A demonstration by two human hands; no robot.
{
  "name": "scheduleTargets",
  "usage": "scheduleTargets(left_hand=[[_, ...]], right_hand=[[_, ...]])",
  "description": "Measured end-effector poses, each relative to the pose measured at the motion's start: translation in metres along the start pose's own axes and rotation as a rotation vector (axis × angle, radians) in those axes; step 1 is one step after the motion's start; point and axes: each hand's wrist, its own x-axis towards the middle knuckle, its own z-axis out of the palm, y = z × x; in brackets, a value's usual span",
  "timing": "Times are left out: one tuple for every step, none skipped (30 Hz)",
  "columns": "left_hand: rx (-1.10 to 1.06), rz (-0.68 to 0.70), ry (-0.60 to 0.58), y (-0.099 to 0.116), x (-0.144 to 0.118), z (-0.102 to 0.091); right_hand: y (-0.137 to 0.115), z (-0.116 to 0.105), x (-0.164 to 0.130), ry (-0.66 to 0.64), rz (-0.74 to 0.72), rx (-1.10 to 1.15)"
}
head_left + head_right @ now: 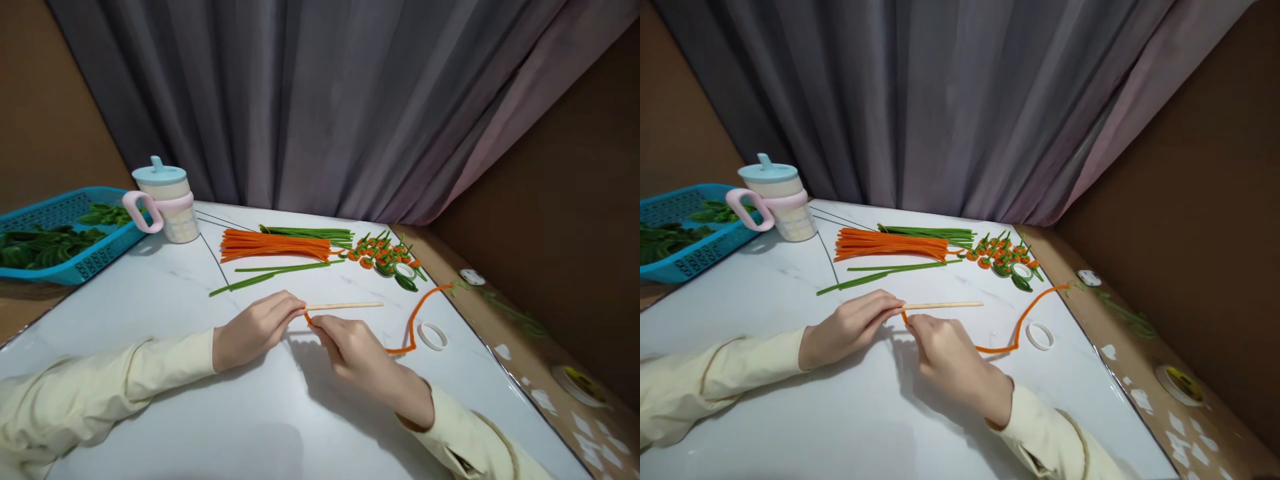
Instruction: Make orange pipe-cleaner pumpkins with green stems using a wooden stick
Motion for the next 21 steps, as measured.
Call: scheduleTargets(left_hand=[[0.008, 0.008, -0.013, 0.001, 0.000, -0.001], [0.015, 0.012, -0.024, 0.002, 0.001, -0.002], [0.019, 0.014, -0.034, 0.003, 0.002, -0.003], [0.021, 0.016, -0.044, 0.004, 0.003, -0.005], [0.018, 0.020, -0.054, 0.006, 0.004, -0.006], [0.009, 0.023, -0.061, 0.008, 0.005, -0.007], [-0.006, 0.027, -0.064, 0.009, 0.006, -0.008], [-0.026, 0.026, -0.062, 0.011, 0.007, -0.009], [-0.050, 0.019, -0.055, 0.012, 0.008, -0.010], [-0.077, 0.006, -0.041, 0.013, 0.009, -0.010], [-0.101, -0.012, -0.024, 0.013, 0.009, -0.011], [-0.123, -0.031, -0.006, 0.013, 0.010, -0.011], [-0.142, -0.051, 0.008, 0.013, 0.010, -0.011], [-0.159, -0.069, 0.020, 0.013, 0.011, -0.011], [-0.177, -0.087, 0.030, 0.013, 0.011, -0.011], [-0.197, -0.109, 0.036, 0.014, 0.011, -0.011], [-0.220, -0.136, 0.042, 0.014, 0.010, -0.011], [-0.244, -0.171, 0.049, 0.015, 0.010, -0.011], [-0.269, -0.214, 0.056, 0.016, 0.010, -0.011], [-0.295, -0.262, 0.062, 0.017, 0.009, -0.011], [-0.323, -0.314, 0.065, 0.018, 0.009, -0.011]], right_hand=[[-0.002, -0.001, 0.000, -0.020, -0.025, -0.082], [-0.004, -0.003, 0.001, -0.030, -0.060, -0.172], [-0.006, -0.007, 0.002, -0.028, -0.109, -0.267], [-0.008, -0.011, 0.004, -0.016, -0.169, -0.365], [-0.010, -0.017, 0.007, 0.006, -0.234, -0.458], [-0.012, -0.023, 0.009, 0.030, -0.301, -0.539], [-0.013, -0.029, 0.012, 0.053, -0.359, -0.606], [-0.014, -0.034, 0.014, 0.072, -0.402, -0.657], [-0.015, -0.038, 0.016, 0.088, -0.429, -0.689], [-0.015, -0.040, 0.018, 0.107, -0.432, -0.701], [-0.015, -0.042, 0.019, 0.127, -0.412, -0.692], [-0.014, -0.041, 0.020, 0.152, -0.369, -0.668], [-0.014, -0.040, 0.020, 0.181, -0.315, -0.636], [-0.014, -0.037, 0.020, 0.212, -0.259, -0.601], [-0.014, -0.034, 0.020, 0.243, -0.210, -0.569], [-0.013, -0.031, 0.020, 0.272, -0.175, -0.542], [-0.013, -0.028, 0.020, 0.295, -0.151, -0.517], [-0.012, -0.026, 0.020, 0.311, -0.134, -0.488], [-0.011, -0.024, 0.020, 0.318, -0.118, -0.454], [-0.010, -0.023, 0.020, 0.319, -0.103, -0.419], [-0.009, -0.021, 0.020, 0.315, -0.093, -0.387]])
